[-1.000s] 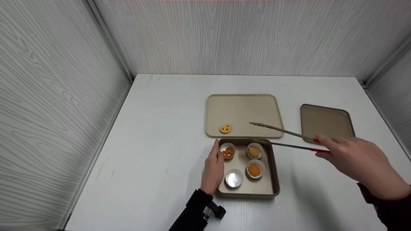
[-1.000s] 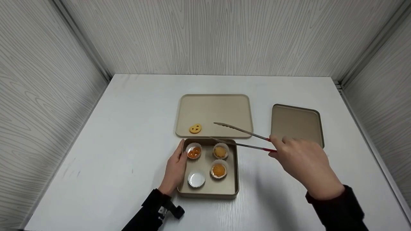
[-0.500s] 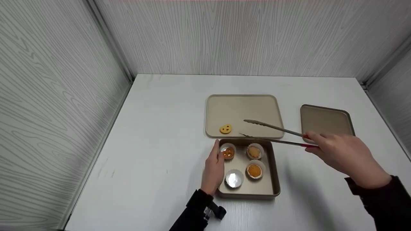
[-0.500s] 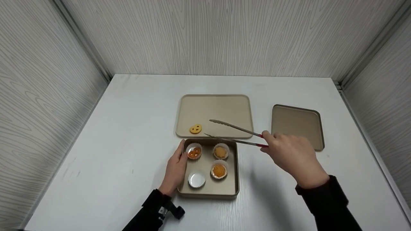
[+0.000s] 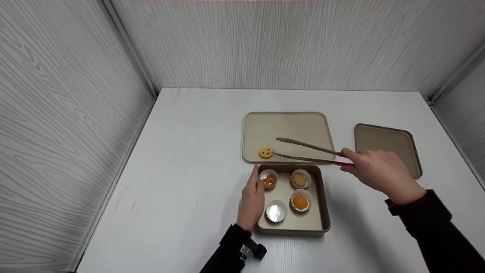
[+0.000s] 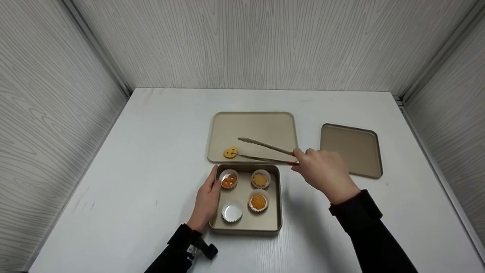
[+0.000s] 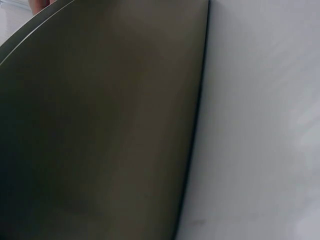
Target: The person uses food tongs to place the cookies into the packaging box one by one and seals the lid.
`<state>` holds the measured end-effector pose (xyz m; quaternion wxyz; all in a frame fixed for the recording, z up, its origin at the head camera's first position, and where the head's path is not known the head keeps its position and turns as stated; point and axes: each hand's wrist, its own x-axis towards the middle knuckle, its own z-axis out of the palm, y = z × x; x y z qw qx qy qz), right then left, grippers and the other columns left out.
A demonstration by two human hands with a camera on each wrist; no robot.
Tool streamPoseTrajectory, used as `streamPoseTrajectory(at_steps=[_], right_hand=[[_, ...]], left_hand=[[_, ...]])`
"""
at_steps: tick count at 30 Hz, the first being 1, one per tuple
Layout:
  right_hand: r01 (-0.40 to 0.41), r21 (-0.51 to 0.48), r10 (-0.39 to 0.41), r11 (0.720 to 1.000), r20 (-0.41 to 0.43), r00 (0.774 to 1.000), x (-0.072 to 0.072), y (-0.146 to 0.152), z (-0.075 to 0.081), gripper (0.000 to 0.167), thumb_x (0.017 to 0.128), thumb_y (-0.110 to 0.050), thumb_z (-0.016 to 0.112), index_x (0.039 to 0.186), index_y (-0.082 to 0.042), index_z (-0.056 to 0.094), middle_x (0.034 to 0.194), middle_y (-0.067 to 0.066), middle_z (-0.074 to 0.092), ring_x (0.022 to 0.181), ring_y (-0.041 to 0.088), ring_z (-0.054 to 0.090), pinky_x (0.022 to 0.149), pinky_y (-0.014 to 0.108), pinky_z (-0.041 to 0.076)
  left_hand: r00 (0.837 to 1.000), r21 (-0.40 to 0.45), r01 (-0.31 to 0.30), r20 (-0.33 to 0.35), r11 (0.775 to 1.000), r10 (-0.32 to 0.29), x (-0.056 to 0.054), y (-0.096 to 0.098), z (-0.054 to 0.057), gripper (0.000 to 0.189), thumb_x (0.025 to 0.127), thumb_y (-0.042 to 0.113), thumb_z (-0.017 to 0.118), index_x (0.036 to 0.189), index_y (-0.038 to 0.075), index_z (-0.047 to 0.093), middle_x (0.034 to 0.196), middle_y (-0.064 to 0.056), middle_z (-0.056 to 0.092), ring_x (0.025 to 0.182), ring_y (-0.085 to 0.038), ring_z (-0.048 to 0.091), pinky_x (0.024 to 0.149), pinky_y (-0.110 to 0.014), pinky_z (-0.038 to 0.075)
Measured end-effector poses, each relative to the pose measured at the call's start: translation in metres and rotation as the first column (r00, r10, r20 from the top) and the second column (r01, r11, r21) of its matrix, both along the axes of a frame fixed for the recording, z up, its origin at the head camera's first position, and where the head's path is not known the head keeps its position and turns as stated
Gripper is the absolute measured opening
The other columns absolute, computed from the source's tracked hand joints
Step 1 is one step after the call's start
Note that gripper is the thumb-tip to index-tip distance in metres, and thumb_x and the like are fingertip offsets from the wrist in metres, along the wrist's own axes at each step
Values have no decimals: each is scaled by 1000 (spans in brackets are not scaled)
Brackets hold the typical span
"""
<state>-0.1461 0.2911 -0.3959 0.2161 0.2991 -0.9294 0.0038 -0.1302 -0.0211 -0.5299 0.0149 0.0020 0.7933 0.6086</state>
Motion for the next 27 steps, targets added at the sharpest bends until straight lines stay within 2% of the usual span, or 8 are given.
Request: streamPoseTrajectory(at_steps=[2,4,7,11,20,27], right_hand=[[-3,10,3,1000,19,1000,-4,-3,-2,33,80,-22,87,100,-9,64,58,2,50,42,22,44,35,33,30],[-6,18,5,1000,39,999,-7,-7,-4,32,81,-23,86,100,-9,64,58,3,52,43,23,47,35,34,32],[0,25,-2,1000,73,997,-12,-11,-6,31,83,-24,85,99,-9,64,59,3,54,45,25,51,35,37,35],[13,39,-18,999,118,993,-16,-16,-9,31,84,-24,85,101,-8,65,62,5,57,46,27,53,36,40,38],[52,76,-69,996,243,967,-25,-23,-14,29,87,-26,81,104,-8,66,68,7,62,52,28,57,42,44,42],[57,78,-76,995,267,961,-30,-25,-19,27,89,-25,80,103,-9,63,69,8,62,54,29,60,43,44,44]], left_hand=[[1000,3,-1,5,1000,1,0,0,0,55,111,22,39,164,17,24,167,3,28,131,-17,47,111,-41,38],[1000,1,-1,7,1000,1,0,0,0,55,111,23,40,164,18,24,167,3,28,136,-16,45,114,-41,37],[1000,1,0,7,1000,0,0,0,0,55,111,23,40,164,18,24,167,2,28,147,-16,36,122,-43,29],[1000,5,4,5,1000,-4,1,0,0,55,112,23,39,164,17,24,167,2,28,152,-18,27,124,-44,25],[1000,24,14,-7,1000,-14,0,-1,-2,55,112,22,39,164,15,24,167,1,27,153,-18,25,124,-43,24],[1000,14,5,11,1000,-5,0,0,-1,55,112,24,38,164,19,24,167,2,27,153,-19,26,124,-43,24]])
